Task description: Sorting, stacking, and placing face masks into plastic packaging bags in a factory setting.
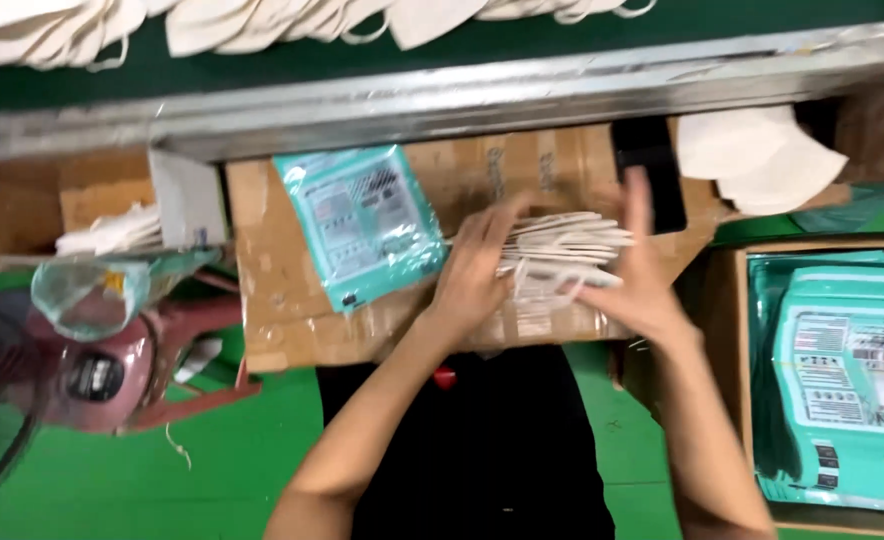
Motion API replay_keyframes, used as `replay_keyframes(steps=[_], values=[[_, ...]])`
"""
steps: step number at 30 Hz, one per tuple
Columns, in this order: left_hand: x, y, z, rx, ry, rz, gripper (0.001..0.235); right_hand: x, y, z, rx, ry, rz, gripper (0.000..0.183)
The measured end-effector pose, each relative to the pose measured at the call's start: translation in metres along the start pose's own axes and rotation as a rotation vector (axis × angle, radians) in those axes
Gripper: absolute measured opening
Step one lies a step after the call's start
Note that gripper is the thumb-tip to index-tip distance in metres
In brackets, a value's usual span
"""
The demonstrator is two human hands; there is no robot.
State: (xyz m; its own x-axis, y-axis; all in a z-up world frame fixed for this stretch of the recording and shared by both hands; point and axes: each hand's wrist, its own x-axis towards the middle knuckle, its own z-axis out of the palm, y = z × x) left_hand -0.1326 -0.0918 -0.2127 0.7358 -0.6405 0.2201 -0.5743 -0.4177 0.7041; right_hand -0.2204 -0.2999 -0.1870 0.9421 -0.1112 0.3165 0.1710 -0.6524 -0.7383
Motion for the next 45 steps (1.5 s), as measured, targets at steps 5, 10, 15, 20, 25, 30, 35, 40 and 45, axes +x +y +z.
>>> replay_keyframes(steps=[5,10,15,20,25,30,35,40,45], values=[[-0.017,-0.029,0.012,-0.151,0.005,-0.111,0.122,-0.021,0.021,0.062,0.381,-0.02,0.266,0.126],[-0.027,-0.036,0.021,-0.267,-0.119,-0.12,0.132,-0.025,0.026,0.068,0.365,-0.031,0.132,0.125],[-0.012,-0.031,0.01,-0.192,0.019,-0.056,0.135,-0.018,0.019,0.063,0.624,-0.034,0.325,0.119],[-0.009,-0.043,0.027,-0.355,-0.152,-0.187,0.118,-0.019,0.041,0.073,0.409,-0.051,0.212,0.107],[-0.039,-0.038,0.036,-0.513,-0.085,-0.422,0.098,-0.071,0.066,0.094,0.269,-0.009,0.101,0.083],[-0.07,-0.057,-0.007,0.195,0.482,0.14,0.052,-0.06,0.033,0.104,0.223,0.235,0.25,0.038],[-0.083,-0.116,-0.051,0.408,0.26,0.168,0.027,-0.047,0.063,0.135,0.483,0.254,0.413,0.032],[-0.063,-0.112,-0.055,0.418,0.163,0.212,0.014,-0.002,-0.001,0.148,0.408,-0.141,0.596,0.026],[-0.057,-0.073,-0.06,0.274,0.314,0.188,0.013,-0.001,0.015,0.153,0.866,-0.168,0.813,0.018]])
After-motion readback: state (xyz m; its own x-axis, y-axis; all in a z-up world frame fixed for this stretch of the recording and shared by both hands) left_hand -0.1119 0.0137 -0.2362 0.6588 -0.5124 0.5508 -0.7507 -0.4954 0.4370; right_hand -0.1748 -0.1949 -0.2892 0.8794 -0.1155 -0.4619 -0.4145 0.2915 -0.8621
